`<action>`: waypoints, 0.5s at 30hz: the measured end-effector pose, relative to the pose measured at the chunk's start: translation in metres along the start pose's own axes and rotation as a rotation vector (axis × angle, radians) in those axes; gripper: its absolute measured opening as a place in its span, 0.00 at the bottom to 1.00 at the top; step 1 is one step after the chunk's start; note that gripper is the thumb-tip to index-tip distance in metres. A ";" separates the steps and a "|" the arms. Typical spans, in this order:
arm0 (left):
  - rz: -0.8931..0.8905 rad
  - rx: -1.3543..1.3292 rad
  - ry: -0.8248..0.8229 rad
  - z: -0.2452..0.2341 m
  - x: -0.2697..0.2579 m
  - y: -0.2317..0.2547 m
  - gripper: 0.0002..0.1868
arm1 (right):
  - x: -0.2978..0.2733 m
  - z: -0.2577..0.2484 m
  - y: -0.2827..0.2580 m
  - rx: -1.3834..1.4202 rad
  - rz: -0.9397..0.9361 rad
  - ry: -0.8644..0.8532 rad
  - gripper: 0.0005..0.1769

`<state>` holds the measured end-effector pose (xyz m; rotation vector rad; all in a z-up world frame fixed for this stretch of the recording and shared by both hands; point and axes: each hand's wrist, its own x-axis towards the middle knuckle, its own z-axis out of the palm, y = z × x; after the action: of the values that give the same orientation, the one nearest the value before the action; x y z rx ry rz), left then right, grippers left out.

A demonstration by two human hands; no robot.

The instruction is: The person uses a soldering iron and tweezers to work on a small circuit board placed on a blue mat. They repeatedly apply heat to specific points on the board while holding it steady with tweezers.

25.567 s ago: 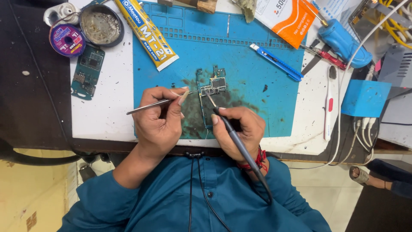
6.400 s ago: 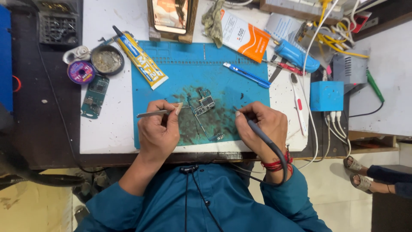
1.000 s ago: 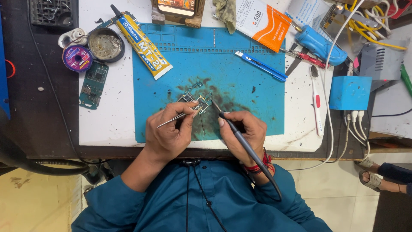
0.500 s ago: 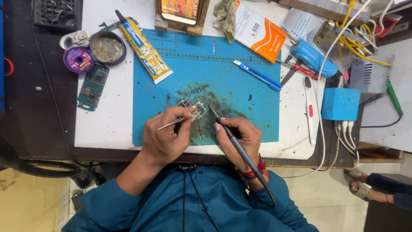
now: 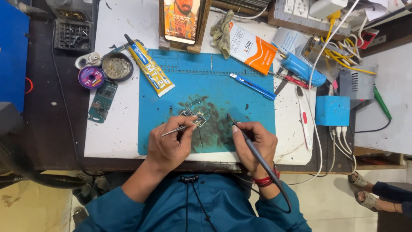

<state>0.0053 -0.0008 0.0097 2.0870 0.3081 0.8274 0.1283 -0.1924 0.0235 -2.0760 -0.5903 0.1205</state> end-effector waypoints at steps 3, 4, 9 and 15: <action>0.006 -0.008 0.019 0.000 0.002 -0.002 0.10 | 0.019 -0.021 -0.015 -0.141 -0.010 -0.146 0.06; -0.002 -0.007 0.022 -0.001 -0.002 -0.001 0.10 | 0.023 -0.024 -0.022 -0.176 -0.028 -0.209 0.05; -0.109 -0.486 0.177 -0.001 -0.021 -0.009 0.11 | 0.054 0.019 -0.075 0.045 -0.361 -0.210 0.11; -0.173 -0.712 0.467 -0.045 -0.079 -0.013 0.11 | 0.154 0.149 -0.143 0.274 -1.071 -0.165 0.11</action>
<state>-0.0828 -0.0035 -0.0170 1.1829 0.3678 1.1158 0.1661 0.0559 0.0804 -1.2754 -1.5985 -0.2395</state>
